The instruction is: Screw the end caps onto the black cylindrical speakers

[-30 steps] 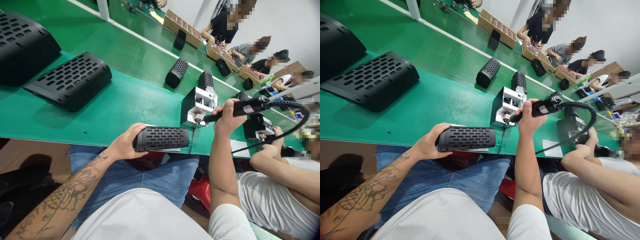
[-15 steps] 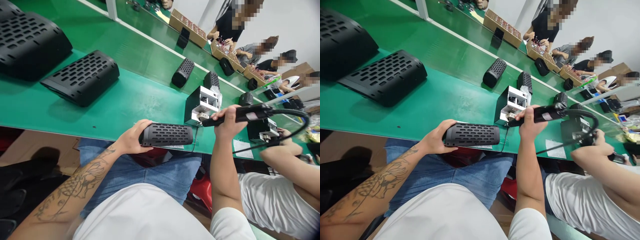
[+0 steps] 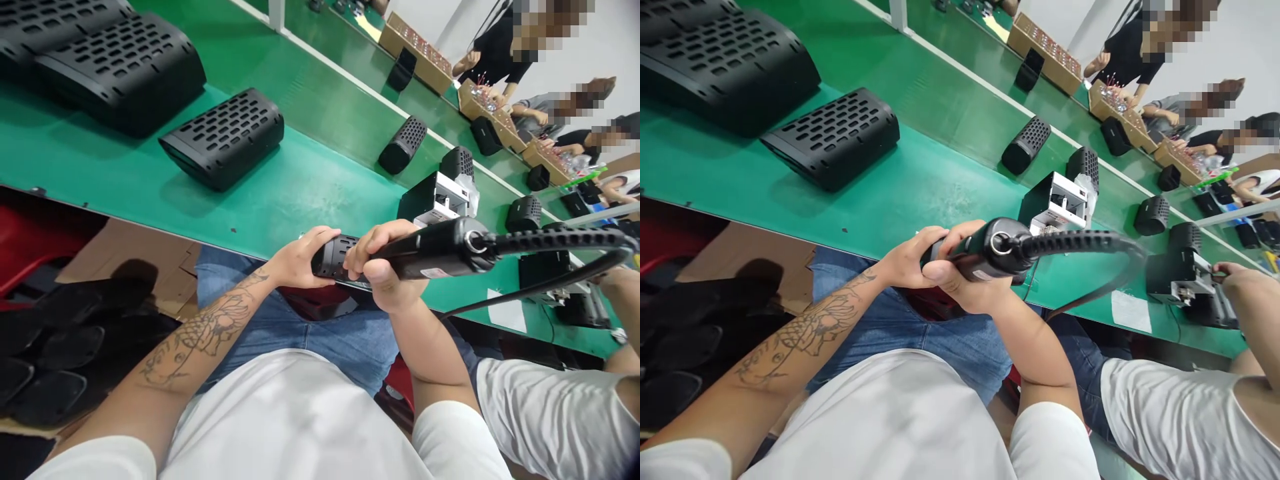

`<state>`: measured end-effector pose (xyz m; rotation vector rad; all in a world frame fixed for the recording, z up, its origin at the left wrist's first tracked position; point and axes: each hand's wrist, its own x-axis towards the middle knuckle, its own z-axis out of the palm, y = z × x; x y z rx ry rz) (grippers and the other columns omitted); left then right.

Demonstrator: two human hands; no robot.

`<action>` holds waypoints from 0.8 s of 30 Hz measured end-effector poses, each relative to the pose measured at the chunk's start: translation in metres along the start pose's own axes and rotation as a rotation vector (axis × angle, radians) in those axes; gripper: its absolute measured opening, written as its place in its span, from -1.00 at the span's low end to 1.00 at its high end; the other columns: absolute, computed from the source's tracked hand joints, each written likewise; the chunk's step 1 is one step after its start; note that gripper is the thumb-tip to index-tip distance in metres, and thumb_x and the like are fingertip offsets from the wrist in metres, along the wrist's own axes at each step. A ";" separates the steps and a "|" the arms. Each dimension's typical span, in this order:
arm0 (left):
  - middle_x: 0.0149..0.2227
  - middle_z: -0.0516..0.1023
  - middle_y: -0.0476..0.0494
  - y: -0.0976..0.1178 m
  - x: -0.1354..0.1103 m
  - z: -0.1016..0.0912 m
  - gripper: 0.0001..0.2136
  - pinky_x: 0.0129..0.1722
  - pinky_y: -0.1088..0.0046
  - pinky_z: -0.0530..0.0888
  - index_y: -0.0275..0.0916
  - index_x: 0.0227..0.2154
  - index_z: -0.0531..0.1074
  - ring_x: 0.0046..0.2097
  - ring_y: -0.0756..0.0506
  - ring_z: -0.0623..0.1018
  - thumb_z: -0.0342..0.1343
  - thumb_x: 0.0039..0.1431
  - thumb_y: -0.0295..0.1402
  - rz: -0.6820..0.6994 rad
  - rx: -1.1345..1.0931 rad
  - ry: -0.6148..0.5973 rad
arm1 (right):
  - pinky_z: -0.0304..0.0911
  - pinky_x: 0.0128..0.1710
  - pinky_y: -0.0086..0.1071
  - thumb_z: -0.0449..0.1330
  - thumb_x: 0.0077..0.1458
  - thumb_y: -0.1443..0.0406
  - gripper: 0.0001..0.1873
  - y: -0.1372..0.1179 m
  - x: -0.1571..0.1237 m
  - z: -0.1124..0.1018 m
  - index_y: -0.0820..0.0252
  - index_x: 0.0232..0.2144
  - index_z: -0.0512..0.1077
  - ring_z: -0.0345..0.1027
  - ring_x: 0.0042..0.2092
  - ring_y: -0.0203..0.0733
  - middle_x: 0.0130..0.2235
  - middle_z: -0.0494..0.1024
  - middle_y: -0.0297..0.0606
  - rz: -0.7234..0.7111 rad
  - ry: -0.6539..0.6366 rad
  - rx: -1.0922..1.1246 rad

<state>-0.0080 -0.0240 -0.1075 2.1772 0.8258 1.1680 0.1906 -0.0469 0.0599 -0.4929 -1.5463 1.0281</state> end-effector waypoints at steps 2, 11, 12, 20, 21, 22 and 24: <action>0.48 0.50 -0.46 0.001 0.000 0.000 0.07 0.46 -0.07 0.64 -0.17 0.63 0.24 0.49 -0.49 0.58 0.62 0.15 -0.08 -0.034 -0.003 -0.026 | 0.53 -0.44 -0.28 0.55 0.34 0.08 -0.75 0.001 0.000 0.002 -0.02 -0.14 0.59 0.45 -0.55 -0.27 -0.44 0.57 -0.51 0.015 0.004 -0.014; 0.48 0.51 -0.45 0.001 0.002 -0.001 0.11 0.47 -0.12 0.62 -0.12 0.67 0.19 0.49 -0.49 0.57 0.63 0.15 -0.08 -0.019 -0.003 -0.027 | 0.37 -0.54 -0.27 0.62 0.21 -0.04 -0.52 0.004 0.003 0.003 -0.04 -0.28 0.43 0.37 -0.59 -0.25 -0.53 0.47 -0.57 0.142 0.018 0.028; 0.48 0.50 -0.45 0.001 0.001 0.000 0.12 0.46 -0.13 0.62 -0.13 0.67 0.19 0.49 -0.50 0.57 0.63 0.14 -0.08 -0.013 0.000 -0.020 | 0.36 -0.53 -0.27 0.62 0.22 -0.01 -0.54 0.005 0.002 0.001 -0.04 -0.28 0.44 0.37 -0.59 -0.25 -0.52 0.48 -0.56 0.139 0.013 0.040; 0.48 0.47 -0.45 -0.005 0.000 0.004 0.13 0.44 -0.16 0.62 -0.08 0.68 0.15 0.46 -0.53 0.59 0.63 0.16 -0.04 0.023 -0.015 0.002 | 0.42 -0.42 -0.21 0.68 0.06 -0.20 -0.35 0.013 -0.004 0.001 -0.04 -0.31 0.39 0.39 -0.52 -0.23 -0.51 0.47 -0.55 0.168 -0.115 0.075; 0.48 0.47 -0.44 -0.005 0.001 0.004 0.13 0.44 -0.14 0.63 -0.08 0.68 0.15 0.46 -0.53 0.60 0.63 0.16 -0.05 0.027 -0.020 0.007 | 0.43 -0.41 -0.21 0.67 0.06 -0.21 -0.34 0.012 -0.004 0.001 -0.04 -0.31 0.38 0.40 -0.50 -0.22 -0.51 0.46 -0.54 0.186 -0.093 0.059; 0.48 0.47 -0.43 -0.005 0.002 0.004 0.13 0.44 -0.12 0.63 -0.08 0.67 0.14 0.45 -0.52 0.60 0.63 0.16 -0.06 0.034 -0.024 0.014 | 0.43 -0.41 -0.22 0.67 0.07 -0.21 -0.34 0.012 -0.003 0.001 -0.04 -0.31 0.37 0.41 -0.50 -0.22 -0.50 0.47 -0.54 0.207 -0.082 0.046; 0.48 0.47 -0.43 -0.006 0.003 0.003 0.13 0.45 -0.10 0.63 -0.09 0.67 0.15 0.46 -0.50 0.60 0.63 0.16 -0.06 0.050 -0.023 0.021 | 0.41 -0.42 -0.25 0.67 0.06 -0.21 -0.33 0.014 -0.003 0.002 -0.03 -0.32 0.36 0.39 -0.49 -0.24 -0.50 0.48 -0.52 0.227 -0.090 0.037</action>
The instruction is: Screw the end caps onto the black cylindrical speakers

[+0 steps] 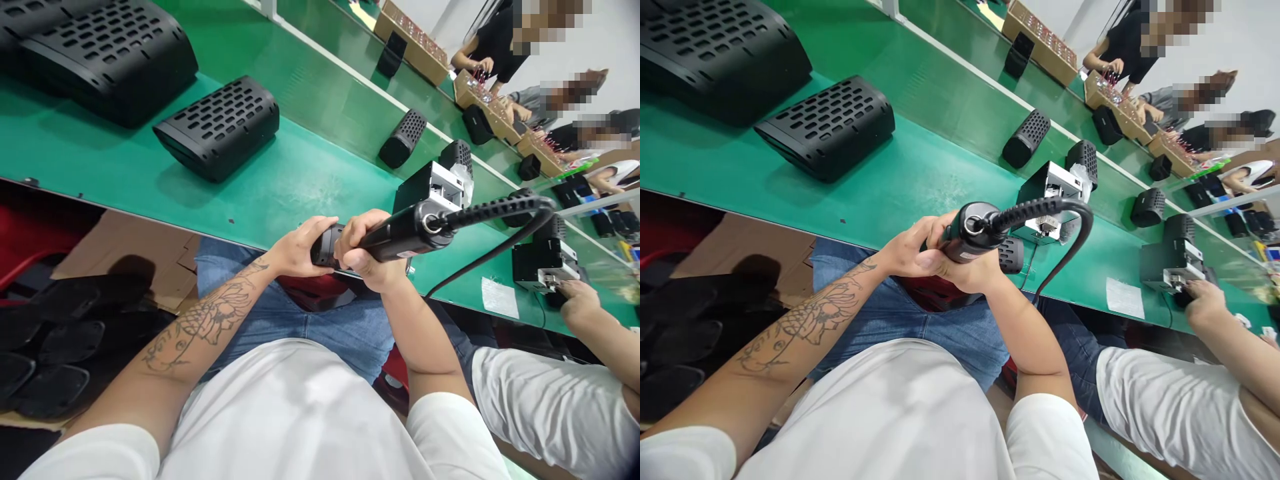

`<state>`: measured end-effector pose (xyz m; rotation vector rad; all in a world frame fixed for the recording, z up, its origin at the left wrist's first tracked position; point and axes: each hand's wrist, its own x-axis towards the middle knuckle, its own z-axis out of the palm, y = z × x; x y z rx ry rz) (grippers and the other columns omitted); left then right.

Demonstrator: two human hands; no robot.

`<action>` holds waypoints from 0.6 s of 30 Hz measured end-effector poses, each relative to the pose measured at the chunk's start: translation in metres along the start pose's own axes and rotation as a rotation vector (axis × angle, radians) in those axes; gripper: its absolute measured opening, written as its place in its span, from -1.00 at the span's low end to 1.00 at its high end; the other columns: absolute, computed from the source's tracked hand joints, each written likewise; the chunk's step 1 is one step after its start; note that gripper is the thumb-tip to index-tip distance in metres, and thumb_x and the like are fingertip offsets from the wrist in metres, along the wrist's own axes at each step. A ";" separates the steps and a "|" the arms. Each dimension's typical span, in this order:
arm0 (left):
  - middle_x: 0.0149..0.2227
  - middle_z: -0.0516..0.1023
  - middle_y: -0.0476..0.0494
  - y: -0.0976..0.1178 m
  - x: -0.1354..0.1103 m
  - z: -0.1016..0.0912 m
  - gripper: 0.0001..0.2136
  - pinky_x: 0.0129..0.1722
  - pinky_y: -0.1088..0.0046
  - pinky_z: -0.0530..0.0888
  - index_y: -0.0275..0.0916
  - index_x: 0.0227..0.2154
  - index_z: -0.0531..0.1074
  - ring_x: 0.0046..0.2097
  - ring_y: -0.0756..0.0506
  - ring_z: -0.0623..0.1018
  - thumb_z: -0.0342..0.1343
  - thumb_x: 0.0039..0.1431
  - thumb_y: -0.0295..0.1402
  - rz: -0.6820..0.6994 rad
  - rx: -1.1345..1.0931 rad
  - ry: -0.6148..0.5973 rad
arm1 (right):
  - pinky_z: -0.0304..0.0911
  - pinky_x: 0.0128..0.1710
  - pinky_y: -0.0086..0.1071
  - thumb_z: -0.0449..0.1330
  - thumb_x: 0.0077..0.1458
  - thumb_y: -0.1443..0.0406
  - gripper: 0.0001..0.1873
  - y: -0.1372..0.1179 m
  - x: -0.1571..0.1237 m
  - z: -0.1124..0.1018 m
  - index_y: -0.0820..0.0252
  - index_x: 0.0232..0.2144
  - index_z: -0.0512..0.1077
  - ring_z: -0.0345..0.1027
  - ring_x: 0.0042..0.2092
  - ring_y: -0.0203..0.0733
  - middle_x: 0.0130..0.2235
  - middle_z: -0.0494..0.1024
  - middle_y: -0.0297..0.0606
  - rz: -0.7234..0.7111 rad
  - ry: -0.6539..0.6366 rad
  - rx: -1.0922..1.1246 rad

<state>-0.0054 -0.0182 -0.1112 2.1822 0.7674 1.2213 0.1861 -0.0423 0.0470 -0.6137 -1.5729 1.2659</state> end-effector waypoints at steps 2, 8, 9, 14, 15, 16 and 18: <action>0.48 0.47 -0.46 0.000 0.001 -0.001 0.10 0.46 -0.11 0.62 -0.12 0.65 0.17 0.47 -0.50 0.59 0.63 0.16 -0.06 0.010 0.024 -0.001 | 0.42 -0.41 -0.26 0.68 -0.02 -0.26 -0.28 0.003 0.000 0.001 -0.02 -0.34 0.36 0.41 -0.47 -0.23 -0.50 0.49 -0.51 0.009 -0.003 -0.009; 0.39 0.52 -0.56 0.030 -0.027 0.015 0.08 0.38 -0.20 0.66 -0.18 0.64 0.13 0.38 -0.55 0.64 0.57 0.24 0.05 -0.004 0.356 0.176 | 0.49 -0.47 -0.29 0.63 0.05 -0.27 -0.32 -0.017 -0.007 -0.013 -0.01 -0.29 0.41 0.38 -0.59 -0.28 -0.56 0.44 -0.60 -0.127 0.140 -0.002; 0.37 0.51 -0.59 0.041 -0.037 0.023 0.10 0.37 -0.24 0.66 -0.19 0.65 0.11 0.36 -0.57 0.64 0.57 0.25 0.10 -0.034 0.445 0.246 | 0.49 -0.49 -0.30 0.60 0.13 -0.25 -0.37 -0.027 -0.008 -0.023 -0.01 -0.27 0.42 0.34 -0.63 -0.30 -0.56 0.43 -0.62 -0.194 0.196 -0.008; 0.49 0.32 -0.71 0.105 -0.086 0.063 0.12 0.28 -0.33 0.73 -0.24 0.74 -0.01 0.42 -0.66 0.58 0.50 0.33 -0.04 -0.178 0.538 0.266 | 0.46 -0.53 -0.35 0.57 0.23 -0.18 -0.47 -0.067 0.002 -0.114 0.03 -0.22 0.49 0.37 -0.62 -0.30 -0.55 0.44 -0.60 -0.418 0.650 -0.296; 0.51 0.30 -0.69 0.115 -0.092 0.070 0.06 0.27 -0.28 0.76 -0.20 0.75 -0.01 0.40 -0.61 0.61 0.46 0.37 -0.17 -0.184 0.504 0.229 | 0.45 -0.53 -0.35 0.57 0.22 -0.19 -0.45 -0.068 0.006 -0.137 0.04 -0.23 0.49 0.39 -0.61 -0.29 -0.55 0.44 -0.58 -0.406 0.736 -0.379; 0.52 0.29 -0.66 0.123 -0.096 0.075 0.00 0.25 -0.22 0.79 -0.16 0.75 0.00 0.36 -0.55 0.65 0.40 0.40 -0.28 -0.180 0.456 0.188 | 0.44 -0.53 -0.34 0.56 0.22 -0.21 -0.44 -0.066 0.010 -0.158 0.05 -0.25 0.48 0.39 -0.60 -0.28 -0.55 0.44 -0.57 -0.388 0.807 -0.450; 0.51 0.32 -0.60 0.132 -0.095 0.081 -0.09 0.20 -0.07 0.84 -0.11 0.74 0.04 0.28 -0.42 0.73 0.26 0.42 -0.47 -0.152 0.325 0.101 | 0.42 -0.52 -0.31 0.53 0.22 -0.25 -0.41 -0.054 0.015 -0.194 0.05 -0.28 0.47 0.41 -0.58 -0.25 -0.54 0.45 -0.55 -0.343 0.887 -0.549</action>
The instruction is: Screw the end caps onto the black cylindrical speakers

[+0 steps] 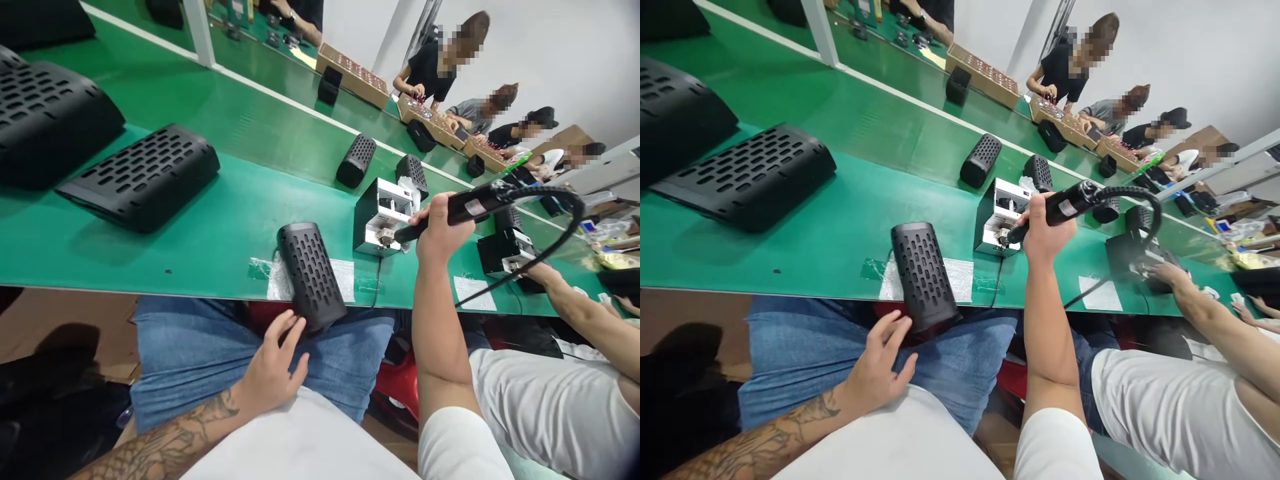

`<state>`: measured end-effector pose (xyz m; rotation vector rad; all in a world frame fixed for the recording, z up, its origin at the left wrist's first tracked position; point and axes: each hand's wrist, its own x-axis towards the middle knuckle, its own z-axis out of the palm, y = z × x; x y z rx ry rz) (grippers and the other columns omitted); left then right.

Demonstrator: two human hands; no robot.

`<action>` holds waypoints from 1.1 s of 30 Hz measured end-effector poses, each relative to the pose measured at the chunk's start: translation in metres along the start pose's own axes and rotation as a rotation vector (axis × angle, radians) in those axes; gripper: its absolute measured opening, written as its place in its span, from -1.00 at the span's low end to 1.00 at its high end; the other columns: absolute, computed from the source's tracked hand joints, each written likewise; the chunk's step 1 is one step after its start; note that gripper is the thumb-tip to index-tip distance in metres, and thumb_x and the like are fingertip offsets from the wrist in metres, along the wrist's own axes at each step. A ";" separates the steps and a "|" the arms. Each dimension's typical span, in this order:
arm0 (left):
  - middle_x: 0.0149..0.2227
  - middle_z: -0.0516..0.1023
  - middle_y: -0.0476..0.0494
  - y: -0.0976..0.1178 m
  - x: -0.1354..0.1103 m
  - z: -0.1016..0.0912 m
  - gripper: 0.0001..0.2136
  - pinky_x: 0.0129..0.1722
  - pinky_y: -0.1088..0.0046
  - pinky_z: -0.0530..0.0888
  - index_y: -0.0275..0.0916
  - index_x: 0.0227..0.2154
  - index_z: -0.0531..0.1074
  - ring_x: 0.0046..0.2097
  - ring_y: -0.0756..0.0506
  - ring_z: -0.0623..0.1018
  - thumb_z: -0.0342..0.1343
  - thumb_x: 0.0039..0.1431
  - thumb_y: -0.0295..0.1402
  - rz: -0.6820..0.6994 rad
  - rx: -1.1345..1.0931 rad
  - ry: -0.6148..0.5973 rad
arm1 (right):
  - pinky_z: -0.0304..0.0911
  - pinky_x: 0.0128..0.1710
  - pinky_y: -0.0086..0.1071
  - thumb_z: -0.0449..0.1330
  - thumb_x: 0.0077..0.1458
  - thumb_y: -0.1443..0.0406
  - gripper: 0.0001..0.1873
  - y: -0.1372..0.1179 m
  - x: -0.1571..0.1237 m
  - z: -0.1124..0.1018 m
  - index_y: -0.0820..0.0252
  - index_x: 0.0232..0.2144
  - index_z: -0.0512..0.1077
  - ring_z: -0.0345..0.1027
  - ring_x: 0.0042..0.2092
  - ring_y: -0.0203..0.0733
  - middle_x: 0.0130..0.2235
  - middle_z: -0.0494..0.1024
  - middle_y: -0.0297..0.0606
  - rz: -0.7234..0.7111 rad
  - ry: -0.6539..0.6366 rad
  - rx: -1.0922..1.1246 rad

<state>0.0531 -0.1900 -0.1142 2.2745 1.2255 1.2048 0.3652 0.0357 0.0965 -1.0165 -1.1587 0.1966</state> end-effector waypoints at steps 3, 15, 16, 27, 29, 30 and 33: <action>0.38 0.54 -0.45 -0.002 0.028 -0.007 -0.15 0.12 0.15 0.86 -0.11 0.68 0.22 0.15 -0.26 0.79 0.14 0.35 -0.65 0.264 -0.149 -0.049 | 0.39 -0.53 -0.30 0.50 0.22 -0.28 -0.38 0.038 0.009 -0.006 0.05 -0.32 0.44 0.42 -0.59 -0.24 -0.56 0.45 -0.55 0.028 0.012 -0.041; 0.30 0.67 -0.40 -0.073 0.239 -0.063 -0.20 0.52 -0.25 0.40 -0.08 0.43 0.59 0.30 -0.53 0.61 0.55 0.05 -0.27 0.444 0.178 -0.629 | 0.45 -0.55 -0.29 0.55 0.19 -0.24 -0.40 0.031 -0.010 -0.026 0.00 -0.31 0.40 0.37 -0.62 -0.26 -0.57 0.44 -0.60 0.036 0.050 0.155; 0.25 0.67 -0.43 -0.069 0.232 -0.059 -0.19 0.46 -0.23 0.44 -0.10 0.42 0.59 0.25 -0.53 0.62 0.58 0.05 -0.22 0.421 0.217 -0.580 | 0.45 -0.56 -0.28 0.55 0.20 -0.24 -0.41 0.029 -0.008 -0.027 -0.01 -0.31 0.40 0.36 -0.63 -0.26 -0.58 0.42 -0.61 0.028 0.065 0.175; 0.25 0.65 -0.50 -0.027 0.181 -0.049 -0.45 0.46 -0.35 0.47 -0.25 0.41 0.57 0.22 -0.50 0.65 0.27 0.53 -0.05 0.206 0.178 -0.284 | 0.38 -0.57 -0.37 0.47 0.32 -0.18 -0.50 -0.035 -0.042 -0.020 -0.02 -0.24 0.38 0.25 -0.66 -0.32 -0.55 0.36 -0.63 0.062 0.019 0.378; 0.28 0.65 -0.47 -0.022 0.185 -0.051 -0.51 0.49 -0.33 0.46 -0.23 0.40 0.57 0.25 -0.47 0.65 0.22 0.56 -0.13 0.196 0.098 -0.282 | 0.35 -0.61 -0.36 0.46 0.32 -0.19 -0.51 -0.054 -0.056 -0.016 -0.05 -0.26 0.40 0.18 -0.69 -0.31 -0.57 0.35 -0.62 0.028 -0.053 0.427; 0.29 0.65 -0.46 -0.019 0.186 -0.051 -0.53 0.50 -0.32 0.45 -0.21 0.40 0.57 0.27 -0.45 0.65 0.22 0.57 -0.15 0.191 0.056 -0.285 | 0.34 -0.62 -0.34 0.45 0.32 -0.19 -0.53 -0.062 -0.062 -0.014 -0.06 -0.28 0.42 0.14 -0.71 -0.30 -0.57 0.34 -0.62 0.010 -0.096 0.445; 0.31 0.66 -0.40 -0.014 0.186 -0.049 -0.57 0.55 -0.27 0.43 -0.16 0.38 0.58 0.30 -0.40 0.66 0.24 0.58 -0.15 0.178 -0.073 -0.289 | 0.32 -0.64 -0.31 0.41 0.38 -0.17 -0.61 -0.083 -0.077 -0.010 -0.12 -0.26 0.50 0.06 -0.73 -0.29 -0.58 0.33 -0.61 -0.030 -0.232 0.499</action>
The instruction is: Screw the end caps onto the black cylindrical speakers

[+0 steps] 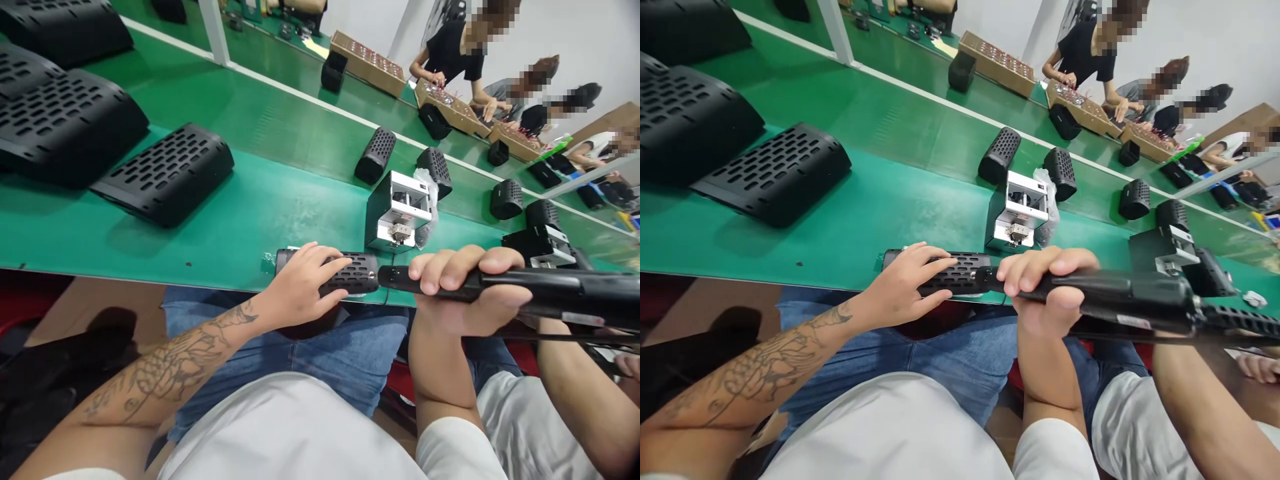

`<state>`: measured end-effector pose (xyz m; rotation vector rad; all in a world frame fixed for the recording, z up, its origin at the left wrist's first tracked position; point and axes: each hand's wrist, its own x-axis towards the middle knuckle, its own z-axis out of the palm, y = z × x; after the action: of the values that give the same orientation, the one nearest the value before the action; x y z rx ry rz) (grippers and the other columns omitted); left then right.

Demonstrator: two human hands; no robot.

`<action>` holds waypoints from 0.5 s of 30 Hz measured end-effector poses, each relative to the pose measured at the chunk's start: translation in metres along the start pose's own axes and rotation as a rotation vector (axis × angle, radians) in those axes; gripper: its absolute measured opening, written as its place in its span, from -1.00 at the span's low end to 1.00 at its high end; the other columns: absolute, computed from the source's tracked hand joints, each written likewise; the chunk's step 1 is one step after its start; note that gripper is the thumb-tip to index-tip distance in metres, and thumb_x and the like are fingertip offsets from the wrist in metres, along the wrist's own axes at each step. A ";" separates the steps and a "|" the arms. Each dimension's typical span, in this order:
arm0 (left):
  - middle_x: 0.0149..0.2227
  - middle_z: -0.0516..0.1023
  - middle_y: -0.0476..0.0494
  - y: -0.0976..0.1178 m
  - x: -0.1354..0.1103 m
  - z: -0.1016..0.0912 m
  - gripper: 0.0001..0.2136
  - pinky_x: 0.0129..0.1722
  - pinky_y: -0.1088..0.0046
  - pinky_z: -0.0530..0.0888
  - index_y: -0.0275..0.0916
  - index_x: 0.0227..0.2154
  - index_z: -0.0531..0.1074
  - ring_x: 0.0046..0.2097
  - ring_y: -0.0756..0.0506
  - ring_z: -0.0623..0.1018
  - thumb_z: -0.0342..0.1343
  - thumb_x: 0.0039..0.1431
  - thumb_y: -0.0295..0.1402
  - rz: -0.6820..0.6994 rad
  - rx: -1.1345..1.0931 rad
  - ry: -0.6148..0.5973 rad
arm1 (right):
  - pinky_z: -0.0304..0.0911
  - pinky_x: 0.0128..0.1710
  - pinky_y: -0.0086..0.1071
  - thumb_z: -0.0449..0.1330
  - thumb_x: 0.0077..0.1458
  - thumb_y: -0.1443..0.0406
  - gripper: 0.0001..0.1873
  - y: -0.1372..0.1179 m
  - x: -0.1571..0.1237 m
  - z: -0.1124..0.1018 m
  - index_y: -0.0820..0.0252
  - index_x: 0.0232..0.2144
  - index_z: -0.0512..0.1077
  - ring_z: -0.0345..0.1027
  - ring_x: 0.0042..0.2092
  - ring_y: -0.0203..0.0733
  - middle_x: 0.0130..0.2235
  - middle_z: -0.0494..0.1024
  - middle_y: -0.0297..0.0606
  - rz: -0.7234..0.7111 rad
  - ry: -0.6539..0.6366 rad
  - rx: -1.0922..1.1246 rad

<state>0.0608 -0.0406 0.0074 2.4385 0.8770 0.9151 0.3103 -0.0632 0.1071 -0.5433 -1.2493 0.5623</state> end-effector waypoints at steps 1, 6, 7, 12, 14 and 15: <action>0.31 0.66 -0.37 0.001 -0.001 0.001 -0.59 0.57 -0.24 0.42 -0.14 0.37 0.59 0.31 -0.38 0.66 0.24 0.59 -0.16 0.001 -0.042 0.005 | 0.31 -0.63 -0.30 0.38 0.41 -0.17 -0.64 -0.004 -0.003 0.005 -0.14 -0.23 0.53 0.04 -0.73 -0.29 -0.58 0.32 -0.61 0.006 -0.038 0.011; 0.21 0.73 -0.24 0.001 -0.006 0.005 -0.77 0.61 -0.14 0.39 -0.08 0.12 0.72 0.25 -0.25 0.71 0.19 0.67 -0.22 0.042 -0.220 0.057 | 0.32 -0.61 -0.27 0.36 0.44 -0.17 -0.68 -0.025 -0.016 0.023 -0.18 -0.15 0.57 0.07 -0.72 -0.28 -0.56 0.30 -0.61 0.031 -0.102 0.011; 0.19 0.74 -0.23 0.001 -0.007 0.005 -0.78 0.60 -0.11 0.40 -0.08 0.05 0.74 0.23 -0.23 0.72 0.17 0.68 -0.23 0.051 -0.246 0.072 | 0.33 -0.61 -0.27 0.36 0.44 -0.17 -0.68 -0.029 -0.018 0.026 -0.18 -0.16 0.56 0.08 -0.72 -0.29 -0.56 0.30 -0.61 0.032 -0.103 0.003; 0.20 0.75 -0.24 0.007 -0.013 0.002 -0.77 0.60 -0.07 0.41 -0.10 -0.03 0.77 0.23 -0.24 0.72 0.19 0.67 -0.23 0.000 -0.365 0.072 | 0.40 -0.60 -0.20 0.50 0.34 -0.13 -0.65 -0.047 -0.028 0.037 -0.12 -0.21 0.57 0.15 -0.70 -0.25 -0.55 0.39 -0.58 0.066 -0.042 -0.004; 0.20 0.75 -0.25 0.008 -0.016 0.000 -0.76 0.62 -0.09 0.37 -0.11 -0.04 0.76 0.23 -0.24 0.72 0.18 0.67 -0.23 -0.019 -0.397 0.041 | 0.41 -0.60 -0.16 0.54 0.29 -0.13 -0.63 -0.052 -0.032 0.040 -0.11 -0.22 0.57 0.16 -0.69 -0.22 -0.56 0.40 -0.57 0.090 -0.011 -0.003; 0.21 0.75 -0.25 0.009 -0.017 -0.001 -0.75 0.64 -0.10 0.35 -0.11 -0.04 0.76 0.24 -0.24 0.72 0.17 0.68 -0.23 -0.019 -0.403 0.027 | 0.40 -0.60 -0.15 0.55 0.28 -0.13 -0.63 -0.053 -0.034 0.040 -0.12 -0.22 0.57 0.14 -0.69 -0.22 -0.57 0.39 -0.57 0.093 -0.015 -0.007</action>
<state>0.0542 -0.0581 0.0050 2.0732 0.6485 1.0090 0.2690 -0.1219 0.1270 -0.6058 -1.2451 0.6410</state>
